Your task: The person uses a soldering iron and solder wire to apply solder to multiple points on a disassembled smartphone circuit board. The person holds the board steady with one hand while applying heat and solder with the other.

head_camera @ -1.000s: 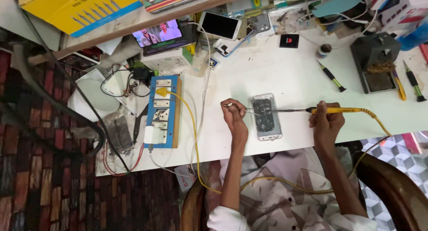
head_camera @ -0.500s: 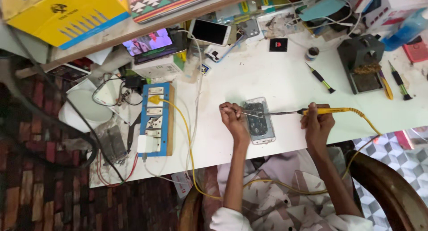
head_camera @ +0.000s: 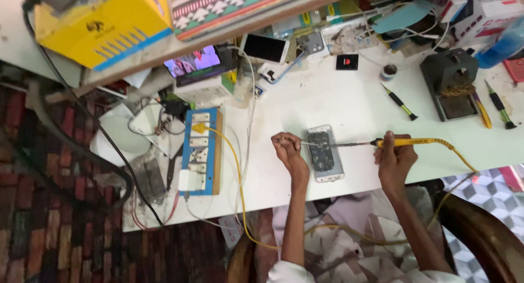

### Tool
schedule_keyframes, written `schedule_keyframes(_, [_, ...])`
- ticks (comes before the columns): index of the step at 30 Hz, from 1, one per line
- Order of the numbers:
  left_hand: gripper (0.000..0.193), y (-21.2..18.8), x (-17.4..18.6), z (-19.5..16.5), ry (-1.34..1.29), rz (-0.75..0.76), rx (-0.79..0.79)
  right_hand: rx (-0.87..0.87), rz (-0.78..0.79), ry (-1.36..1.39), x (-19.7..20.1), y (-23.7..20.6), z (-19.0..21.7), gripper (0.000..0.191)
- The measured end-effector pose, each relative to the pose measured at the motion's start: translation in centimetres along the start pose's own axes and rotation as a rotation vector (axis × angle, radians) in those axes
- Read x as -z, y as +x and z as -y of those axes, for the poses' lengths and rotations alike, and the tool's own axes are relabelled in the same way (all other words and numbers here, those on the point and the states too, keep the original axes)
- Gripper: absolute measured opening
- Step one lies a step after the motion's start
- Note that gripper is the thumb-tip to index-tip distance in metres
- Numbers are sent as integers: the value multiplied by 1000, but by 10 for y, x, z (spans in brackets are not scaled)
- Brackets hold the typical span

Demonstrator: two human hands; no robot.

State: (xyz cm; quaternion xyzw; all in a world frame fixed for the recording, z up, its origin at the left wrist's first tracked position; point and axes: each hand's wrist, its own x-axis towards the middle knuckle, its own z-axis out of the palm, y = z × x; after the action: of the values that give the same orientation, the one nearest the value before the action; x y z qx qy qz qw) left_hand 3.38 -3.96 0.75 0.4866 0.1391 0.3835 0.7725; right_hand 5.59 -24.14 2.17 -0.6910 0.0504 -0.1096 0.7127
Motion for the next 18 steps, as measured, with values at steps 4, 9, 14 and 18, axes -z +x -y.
schedule_keyframes(4, [31, 0, 1, 1, 44, 67, 52, -30, 4, -6, -2, 1, 1, 27])
schedule_keyframes(9, [28, -2, 1, 4, 52, 48, 51, -60, 17, 22, 0, 1, 1, 25])
schedule_keyframes(14, [29, -4, 3, 6, 68, 85, 43, -76, 34, 65, 1, 4, -3, 24])
schedule_keyframes(18, [30, -3, 5, 7, 90, 117, 13, -28, 71, 74, 2, 2, -3, 23])
